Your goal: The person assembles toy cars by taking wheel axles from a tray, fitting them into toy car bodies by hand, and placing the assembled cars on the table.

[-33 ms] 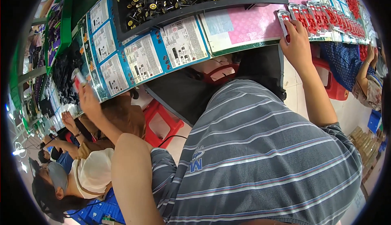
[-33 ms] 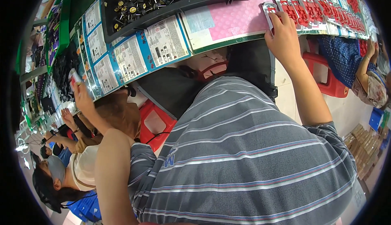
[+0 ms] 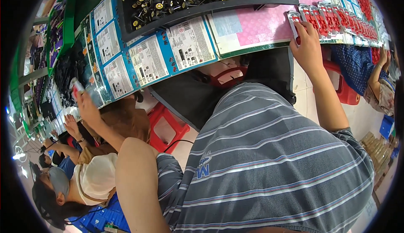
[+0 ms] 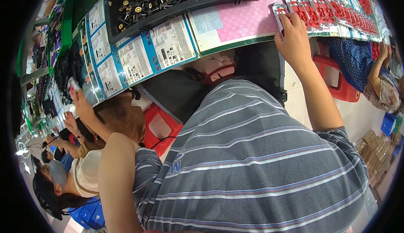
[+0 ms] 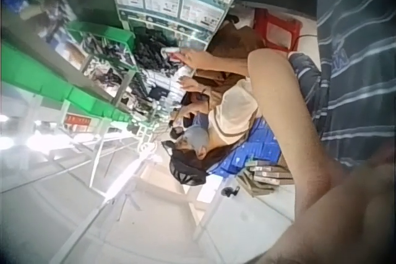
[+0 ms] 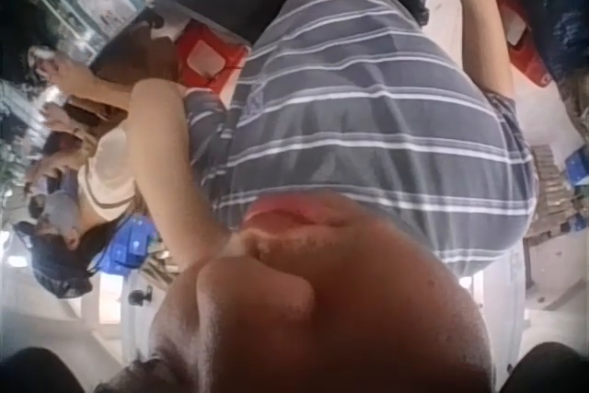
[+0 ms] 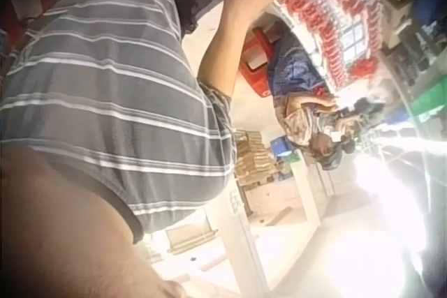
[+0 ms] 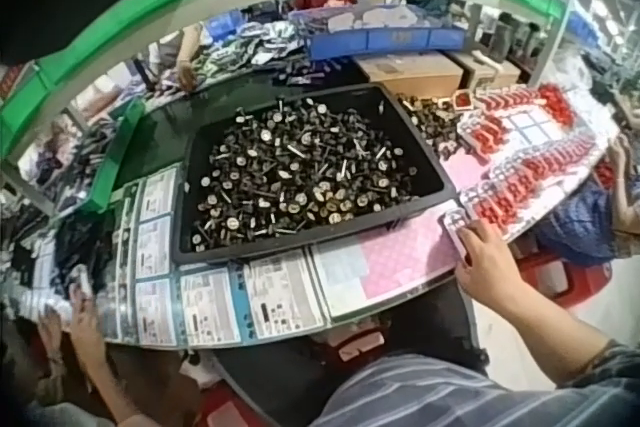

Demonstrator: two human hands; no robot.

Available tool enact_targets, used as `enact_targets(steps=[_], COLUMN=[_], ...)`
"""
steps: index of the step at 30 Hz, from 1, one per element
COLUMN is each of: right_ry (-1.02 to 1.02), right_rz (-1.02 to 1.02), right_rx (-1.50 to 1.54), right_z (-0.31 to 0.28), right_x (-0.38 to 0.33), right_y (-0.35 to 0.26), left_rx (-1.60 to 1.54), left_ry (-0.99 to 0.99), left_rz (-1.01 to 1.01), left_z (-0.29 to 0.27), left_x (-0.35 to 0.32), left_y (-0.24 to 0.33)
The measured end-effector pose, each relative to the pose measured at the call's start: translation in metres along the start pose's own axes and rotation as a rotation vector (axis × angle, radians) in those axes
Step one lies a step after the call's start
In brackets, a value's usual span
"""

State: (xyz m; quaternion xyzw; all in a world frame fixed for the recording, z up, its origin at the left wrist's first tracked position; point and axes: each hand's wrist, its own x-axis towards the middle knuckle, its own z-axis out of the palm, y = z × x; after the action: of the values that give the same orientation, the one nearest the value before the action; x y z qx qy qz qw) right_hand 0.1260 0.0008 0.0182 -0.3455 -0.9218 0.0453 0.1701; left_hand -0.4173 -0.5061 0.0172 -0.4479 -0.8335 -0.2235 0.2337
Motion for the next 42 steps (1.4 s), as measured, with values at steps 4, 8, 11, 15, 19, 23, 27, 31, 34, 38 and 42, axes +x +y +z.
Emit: enact_targets(steps=[4, 8, 11, 15, 19, 23, 27, 31, 34, 38, 42], right_ry=[0.022, -0.033, -0.036, -0.078, -0.067, -0.116, -0.053, -0.112, -0.092, -0.078, -0.087], right_rz=[-0.017, -0.003, 0.010, 0.014, -0.002, 0.033, -0.052, 0.045, 0.014, -0.016, 0.001], right_rx=[-0.007, -0.032, -0.052, -0.119, -0.121, -0.151, -0.242, -0.255, -0.285, -0.257, -0.218], right_z=[0.000, 0.003, 0.002, 0.000, 0.007, 0.002, 0.010, 0.002, 0.006, 0.008, 0.003], right_x=[0.000, -0.001, -0.003, 0.001, 0.004, 0.007, 0.009, 0.008, 0.006, 0.004, 0.002], right_y=[0.004, 0.006, 0.007, 0.005, 0.003, 0.003, 0.005, 0.008, 0.007, 0.005, 0.005], left_rx=[-0.091, -0.117, -0.139, -0.208, -0.311, -0.427, -0.576, -0.708, -0.725, -1.085, -1.095], left_ry=[0.203, 0.435, 0.594, 0.798, 1.005, 1.174, 1.349, 1.502, 1.589, 0.720, 0.420], left_rz=[0.016, 0.036, 0.067, 0.132, 0.205, 0.291, 0.380, 0.495, 0.574, -0.576, -1.095], left_z=[-0.052, -0.114, -0.151, -0.176, -0.172, -0.175, -0.160, -0.157, -0.165, -0.046, 0.027], left_x=[-0.022, -0.073, -0.083, -0.079, -0.050, -0.023, 0.008, 0.035, 0.031, -0.018, -0.064], left_y=[0.017, -0.008, 0.031, 0.094, 0.162, 0.220, 0.266, 0.301, 0.310, 0.239, 0.221])
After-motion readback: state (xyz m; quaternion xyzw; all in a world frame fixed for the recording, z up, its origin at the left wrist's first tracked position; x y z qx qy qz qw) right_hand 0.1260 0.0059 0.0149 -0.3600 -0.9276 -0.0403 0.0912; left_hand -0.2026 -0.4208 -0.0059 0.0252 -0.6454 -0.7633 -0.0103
